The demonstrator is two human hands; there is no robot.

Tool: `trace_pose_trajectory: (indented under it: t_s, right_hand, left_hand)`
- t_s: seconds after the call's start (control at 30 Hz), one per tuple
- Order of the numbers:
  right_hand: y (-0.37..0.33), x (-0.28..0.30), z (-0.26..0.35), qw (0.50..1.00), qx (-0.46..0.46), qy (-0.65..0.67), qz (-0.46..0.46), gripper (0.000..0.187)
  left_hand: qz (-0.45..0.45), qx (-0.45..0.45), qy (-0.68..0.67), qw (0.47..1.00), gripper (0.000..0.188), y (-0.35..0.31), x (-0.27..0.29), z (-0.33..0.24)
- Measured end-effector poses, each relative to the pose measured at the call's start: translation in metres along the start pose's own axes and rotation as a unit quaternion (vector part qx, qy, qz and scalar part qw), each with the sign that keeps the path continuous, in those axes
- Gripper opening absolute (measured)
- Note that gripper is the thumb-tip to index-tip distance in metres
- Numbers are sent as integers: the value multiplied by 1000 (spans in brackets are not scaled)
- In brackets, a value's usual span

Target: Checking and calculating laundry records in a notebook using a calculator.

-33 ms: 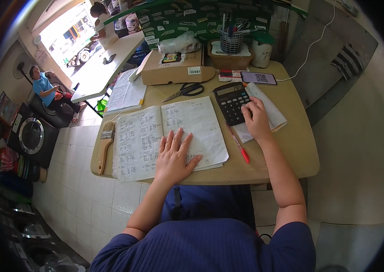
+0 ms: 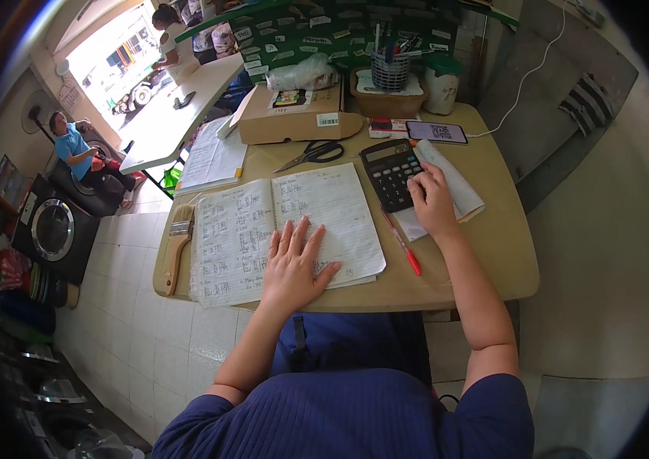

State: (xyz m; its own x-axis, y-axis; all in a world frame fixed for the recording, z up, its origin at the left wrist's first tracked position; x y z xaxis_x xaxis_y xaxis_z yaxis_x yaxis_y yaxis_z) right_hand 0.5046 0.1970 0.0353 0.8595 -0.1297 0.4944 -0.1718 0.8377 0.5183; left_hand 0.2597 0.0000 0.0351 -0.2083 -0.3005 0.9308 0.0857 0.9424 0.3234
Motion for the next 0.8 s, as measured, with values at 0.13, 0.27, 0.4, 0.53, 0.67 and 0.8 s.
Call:
trace_pose_trajectory:
  t_s: [0.13,0.27,0.4,0.53,0.67,0.8]
  right_hand:
    - [-1,-3,0,1000,3,23,8,19]
    - [-4,-11,25,992,115,-43,14,20]
    - [-6,-26,28,977,79,-190,52,21]
    - [-6,-15,43,985,104,-128,44,20]
    - [-15,-13,36,985,112,-98,90,31]
    - [-3,9,28,996,82,-14,-15,35]
  left_hand:
    - [-2,-1,0,1000,73,-2,0,1]
    - [-3,-3,12,1000,71,-3,-1,-1]
    - [-4,-6,12,1000,71,-2,0,-3]
    - [-6,0,8,1000,70,-3,0,-1]
    - [-2,-2,4,1000,70,-1,1,-2]
    - [-2,-3,10,1000,71,-3,0,-1]
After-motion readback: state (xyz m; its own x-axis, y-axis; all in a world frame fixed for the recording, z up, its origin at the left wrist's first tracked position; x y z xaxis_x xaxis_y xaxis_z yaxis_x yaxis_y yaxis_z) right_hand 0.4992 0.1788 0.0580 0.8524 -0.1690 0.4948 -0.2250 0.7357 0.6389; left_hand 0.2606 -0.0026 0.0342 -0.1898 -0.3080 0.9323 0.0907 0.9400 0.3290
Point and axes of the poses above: each hand's wrist, its own y-axis towards the middle knuckle, its own x-axis out of the back of the hand, z = x × y, the point moved 5 cm from there along y, towards the middle knuckle, and after that the axes turned 5 degrees about -x, right-handed, at the moved point
